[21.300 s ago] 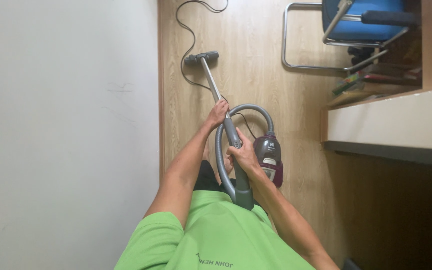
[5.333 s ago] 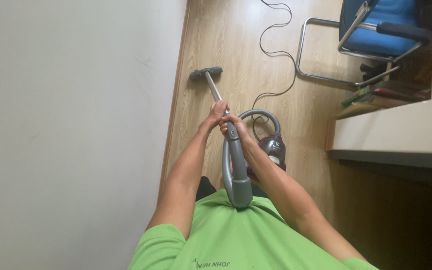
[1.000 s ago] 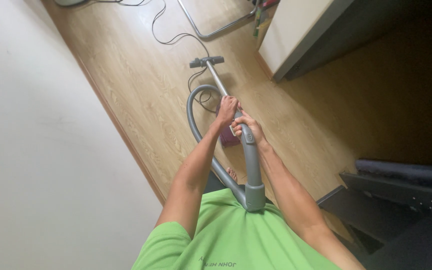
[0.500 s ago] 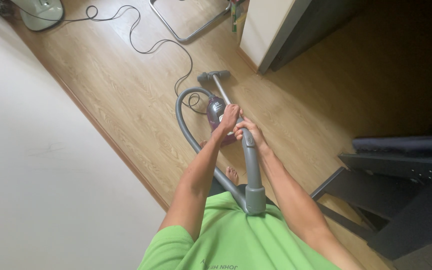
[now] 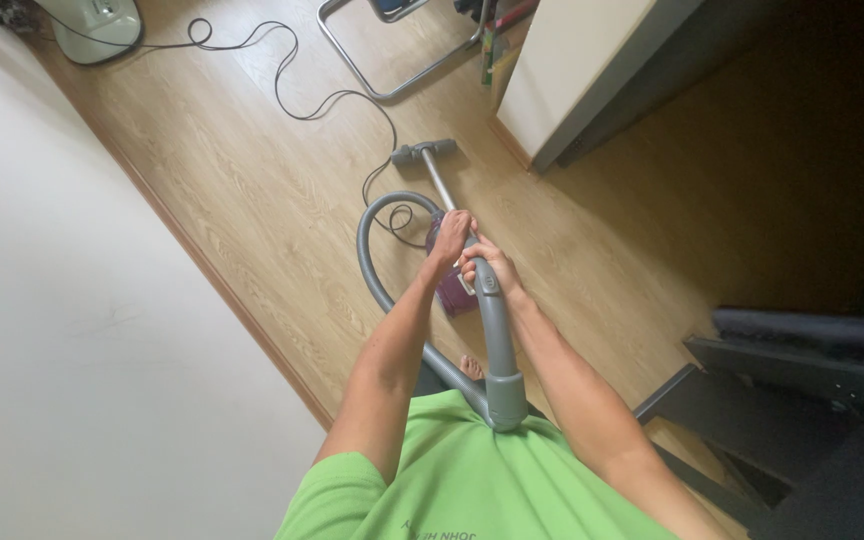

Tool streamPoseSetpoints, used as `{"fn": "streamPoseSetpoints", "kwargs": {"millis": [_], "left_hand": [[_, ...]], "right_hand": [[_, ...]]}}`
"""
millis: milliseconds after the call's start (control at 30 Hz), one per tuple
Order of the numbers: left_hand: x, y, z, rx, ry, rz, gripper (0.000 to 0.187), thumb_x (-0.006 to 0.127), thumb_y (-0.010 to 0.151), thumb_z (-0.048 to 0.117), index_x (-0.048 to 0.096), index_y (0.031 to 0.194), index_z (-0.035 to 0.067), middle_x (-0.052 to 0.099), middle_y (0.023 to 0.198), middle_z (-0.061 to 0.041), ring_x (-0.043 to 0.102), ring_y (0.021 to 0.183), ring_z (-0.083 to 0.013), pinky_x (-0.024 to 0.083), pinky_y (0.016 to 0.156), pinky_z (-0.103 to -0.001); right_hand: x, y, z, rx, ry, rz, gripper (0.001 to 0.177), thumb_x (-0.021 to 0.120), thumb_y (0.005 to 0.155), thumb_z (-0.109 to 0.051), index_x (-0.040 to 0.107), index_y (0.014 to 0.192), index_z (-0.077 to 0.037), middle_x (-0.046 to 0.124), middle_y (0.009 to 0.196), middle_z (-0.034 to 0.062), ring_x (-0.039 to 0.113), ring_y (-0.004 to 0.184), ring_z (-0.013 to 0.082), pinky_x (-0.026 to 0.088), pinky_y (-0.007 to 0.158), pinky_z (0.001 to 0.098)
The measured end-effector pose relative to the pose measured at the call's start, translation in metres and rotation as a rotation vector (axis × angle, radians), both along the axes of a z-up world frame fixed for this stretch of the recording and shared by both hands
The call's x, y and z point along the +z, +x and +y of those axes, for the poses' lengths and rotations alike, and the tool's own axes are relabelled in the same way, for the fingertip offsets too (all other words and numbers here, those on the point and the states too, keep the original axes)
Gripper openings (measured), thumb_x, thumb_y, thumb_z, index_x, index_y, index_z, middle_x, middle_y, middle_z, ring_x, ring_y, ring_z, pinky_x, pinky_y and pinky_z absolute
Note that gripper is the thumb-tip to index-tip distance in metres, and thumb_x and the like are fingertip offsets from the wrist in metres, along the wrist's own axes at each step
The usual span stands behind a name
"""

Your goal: The person vacuums a wooden floor using a corded upright vacuum cleaner. They move the vacuum back and forth along the wall and around furniture, including a blue chair and a desk.

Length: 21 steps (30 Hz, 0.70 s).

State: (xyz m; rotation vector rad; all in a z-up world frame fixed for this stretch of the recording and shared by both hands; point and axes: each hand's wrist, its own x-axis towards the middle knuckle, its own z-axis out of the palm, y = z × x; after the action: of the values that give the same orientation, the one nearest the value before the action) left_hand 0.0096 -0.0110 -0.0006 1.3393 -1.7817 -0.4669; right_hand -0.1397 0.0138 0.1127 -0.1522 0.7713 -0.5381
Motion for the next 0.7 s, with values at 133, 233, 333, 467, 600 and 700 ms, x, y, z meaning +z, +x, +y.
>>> {"fn": "streamPoseSetpoints", "kwargs": {"millis": [133,233,333,467,600,700], "left_hand": [[-0.004,0.017,-0.021,0.002,-0.019,-0.01,0.01,0.052,0.089,0.014,0.058,0.091,0.007,0.061,0.094,-0.013,0.057,0.103,-0.0349,0.043,0.096,-0.043],[-0.006,0.028,-0.046,-0.003,0.007,-0.023,0.01,0.052,0.089,0.014,0.058,0.09,0.007,0.062,0.093,-0.013,0.058,0.103,-0.0347,0.043,0.097,-0.043],[-0.005,0.038,-0.069,-0.024,0.02,-0.015,0.01,0.052,0.09,0.014,0.058,0.089,0.006,0.063,0.092,-0.012,0.058,0.104,-0.0345,0.042,0.098,-0.043],[-0.007,0.051,-0.096,-0.056,0.004,0.004,0.01,0.051,0.091,0.013,0.058,0.088,0.006,0.064,0.093,-0.012,0.059,0.105,-0.034,0.041,0.1,-0.044],[-0.013,0.062,-0.117,-0.104,0.047,-0.012,0.012,0.051,0.091,0.015,0.059,0.087,0.008,0.065,0.094,-0.011,0.058,0.104,-0.0329,0.041,0.1,-0.044],[-0.019,0.066,-0.128,-0.071,0.123,0.097,0.016,0.049,0.096,0.015,0.061,0.086,0.009,0.064,0.099,-0.013,0.055,0.107,-0.0341,0.042,0.099,-0.042]], "right_hand": [[-0.004,0.014,-0.021,-0.018,0.014,0.01,0.074,0.058,0.089,-0.002,0.032,0.155,-0.024,0.061,0.083,0.0114,0.058,0.056,0.0092,0.053,0.045,0.0227],[-0.004,0.026,-0.04,-0.066,0.03,0.027,0.073,0.06,0.089,-0.001,0.031,0.154,-0.019,0.061,0.084,0.0116,0.058,0.056,0.0095,0.052,0.044,0.0222],[-0.001,0.039,-0.059,-0.101,0.051,0.076,0.072,0.06,0.089,-0.001,0.028,0.152,-0.018,0.061,0.085,0.0124,0.059,0.057,0.0108,0.052,0.045,0.0228],[0.007,0.056,-0.08,-0.141,0.065,0.121,0.069,0.06,0.089,-0.003,0.03,0.148,-0.019,0.06,0.084,0.0112,0.059,0.056,0.0098,0.051,0.044,0.0218],[0.006,0.067,-0.091,-0.179,0.016,0.086,0.055,0.061,0.092,-0.004,0.041,0.142,-0.013,0.061,0.084,0.0101,0.059,0.057,0.008,0.052,0.046,0.02],[0.001,0.073,-0.103,-0.19,0.026,0.07,0.04,0.062,0.095,-0.003,0.044,0.13,-0.012,0.06,0.085,0.0095,0.058,0.058,0.0082,0.052,0.048,0.0205]]}}
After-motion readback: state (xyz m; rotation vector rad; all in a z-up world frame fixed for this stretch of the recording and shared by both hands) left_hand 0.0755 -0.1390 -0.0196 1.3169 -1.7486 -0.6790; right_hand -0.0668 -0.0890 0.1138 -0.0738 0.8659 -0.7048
